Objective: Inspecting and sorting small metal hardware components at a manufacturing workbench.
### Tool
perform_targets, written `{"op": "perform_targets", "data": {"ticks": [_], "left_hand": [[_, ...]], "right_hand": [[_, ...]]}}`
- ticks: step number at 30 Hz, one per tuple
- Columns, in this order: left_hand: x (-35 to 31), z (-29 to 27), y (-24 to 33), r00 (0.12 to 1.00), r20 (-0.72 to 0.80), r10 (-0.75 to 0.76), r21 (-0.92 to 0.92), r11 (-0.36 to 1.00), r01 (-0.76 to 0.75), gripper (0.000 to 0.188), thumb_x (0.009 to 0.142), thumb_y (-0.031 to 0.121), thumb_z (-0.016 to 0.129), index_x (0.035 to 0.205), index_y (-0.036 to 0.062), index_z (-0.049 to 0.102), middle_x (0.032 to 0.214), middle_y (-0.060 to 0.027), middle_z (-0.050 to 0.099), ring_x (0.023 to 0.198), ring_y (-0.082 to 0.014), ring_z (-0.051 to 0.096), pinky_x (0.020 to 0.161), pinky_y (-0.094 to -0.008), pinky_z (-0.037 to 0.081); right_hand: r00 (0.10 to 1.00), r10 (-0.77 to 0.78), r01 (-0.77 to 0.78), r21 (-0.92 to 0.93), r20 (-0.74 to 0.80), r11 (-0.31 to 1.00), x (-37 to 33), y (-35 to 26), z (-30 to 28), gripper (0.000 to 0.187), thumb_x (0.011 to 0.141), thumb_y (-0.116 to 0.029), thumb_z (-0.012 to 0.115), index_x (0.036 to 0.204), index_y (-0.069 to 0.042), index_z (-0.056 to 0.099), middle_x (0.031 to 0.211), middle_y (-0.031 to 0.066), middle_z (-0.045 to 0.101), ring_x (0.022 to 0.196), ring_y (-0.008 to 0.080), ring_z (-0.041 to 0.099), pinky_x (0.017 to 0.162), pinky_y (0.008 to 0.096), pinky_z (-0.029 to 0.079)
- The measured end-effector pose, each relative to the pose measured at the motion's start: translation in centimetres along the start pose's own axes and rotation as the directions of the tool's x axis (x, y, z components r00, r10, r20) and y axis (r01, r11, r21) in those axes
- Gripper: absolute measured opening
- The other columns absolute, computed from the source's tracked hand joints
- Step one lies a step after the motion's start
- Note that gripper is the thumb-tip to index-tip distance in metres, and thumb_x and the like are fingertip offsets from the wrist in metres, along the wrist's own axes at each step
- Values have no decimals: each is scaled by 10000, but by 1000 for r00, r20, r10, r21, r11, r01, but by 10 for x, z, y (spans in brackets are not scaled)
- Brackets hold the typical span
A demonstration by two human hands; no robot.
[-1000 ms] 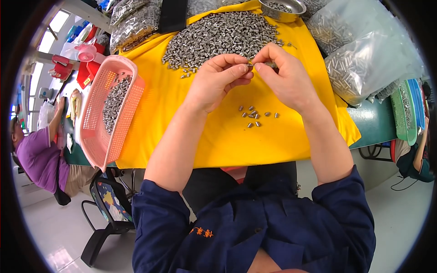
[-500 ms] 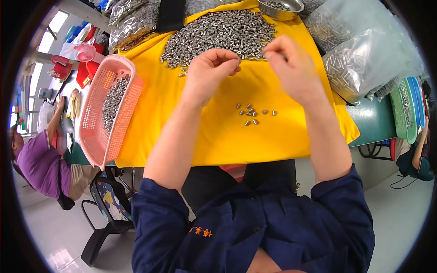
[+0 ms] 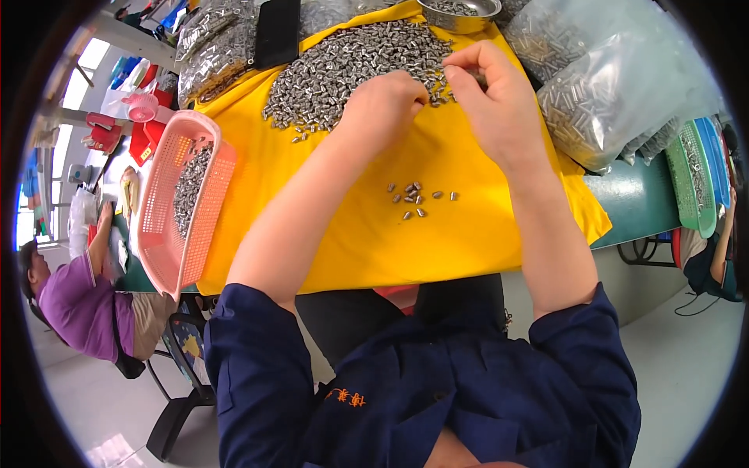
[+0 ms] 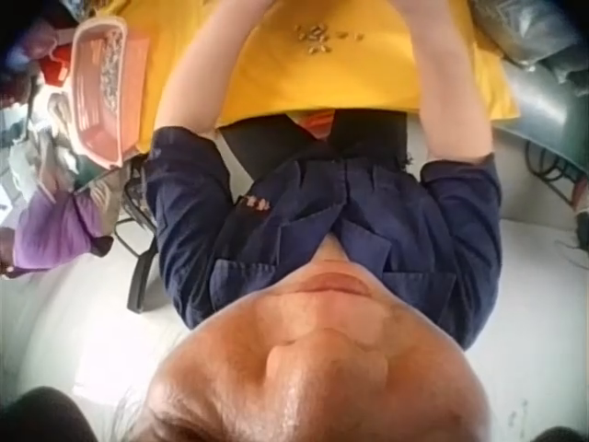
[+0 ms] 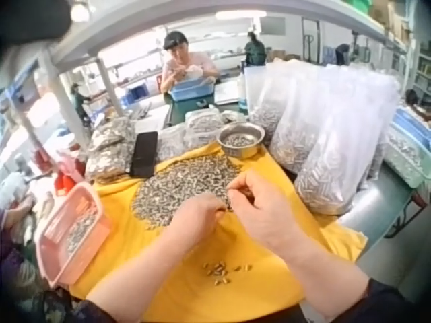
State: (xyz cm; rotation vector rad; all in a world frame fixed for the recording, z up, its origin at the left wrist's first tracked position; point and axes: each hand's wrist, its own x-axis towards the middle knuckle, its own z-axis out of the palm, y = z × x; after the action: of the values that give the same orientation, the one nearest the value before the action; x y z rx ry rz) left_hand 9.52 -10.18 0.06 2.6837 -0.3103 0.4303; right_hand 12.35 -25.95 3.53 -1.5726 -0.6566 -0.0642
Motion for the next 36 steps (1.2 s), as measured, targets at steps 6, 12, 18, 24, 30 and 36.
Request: {"op": "perform_targets", "data": {"ticks": [6,12,18,24,30,36], "left_hand": [[16,0,5,986,163,-16,294,955,-34,75,707,112,567,747,84,624,783,-98,593,760,-274,582,666,-366,477],[-1,-20,14,980,156,-124,94,989,111,73,723,83,571,766,37,608,788,-91,607,745,-228,605,658,-310,485],[-41,-25,18,876,219,-429,-928,186,323,136,788,21,588,914,-30,589,845,-75,614,761,-139,607,689,-224,485],[-45,-27,17,873,224,-434,-909,230,348,165,775,9,599,935,-32,596,843,-77,622,767,-137,605,713,-234,489],[-40,-28,14,880,201,-431,-891,292,347,160,762,6,606,917,-35,610,840,-73,629,758,-128,601,718,-223,484],[-26,-40,35,891,54,-451,-618,685,384,131,740,34,623,867,22,654,813,-75,654,727,-111,603,671,-225,482]], "right_hand": [[1000,20,-19,-46,17,999,-2,-9,-4,101,787,-86,527,859,-17,544,703,35,579,602,75,508,548,217,414],[996,49,-46,-37,79,998,0,-2,-1,80,816,-89,531,865,-26,532,723,-13,521,658,46,455,584,184,376],[968,48,-6,-167,245,986,-9,-6,4,79,762,-91,514,793,-18,509,669,79,558,556,148,502,516,277,401],[951,38,20,-185,306,983,-11,-2,9,75,756,-89,516,779,-17,507,650,84,547,555,164,492,523,285,399],[941,45,19,-185,335,983,-6,2,11,86,754,-98,520,783,-19,506,649,94,545,563,188,507,527,296,401],[938,62,105,-448,342,888,-10,-18,6,75,762,-109,473,795,-42,463,695,170,555,664,363,534,573,429,413]]}}
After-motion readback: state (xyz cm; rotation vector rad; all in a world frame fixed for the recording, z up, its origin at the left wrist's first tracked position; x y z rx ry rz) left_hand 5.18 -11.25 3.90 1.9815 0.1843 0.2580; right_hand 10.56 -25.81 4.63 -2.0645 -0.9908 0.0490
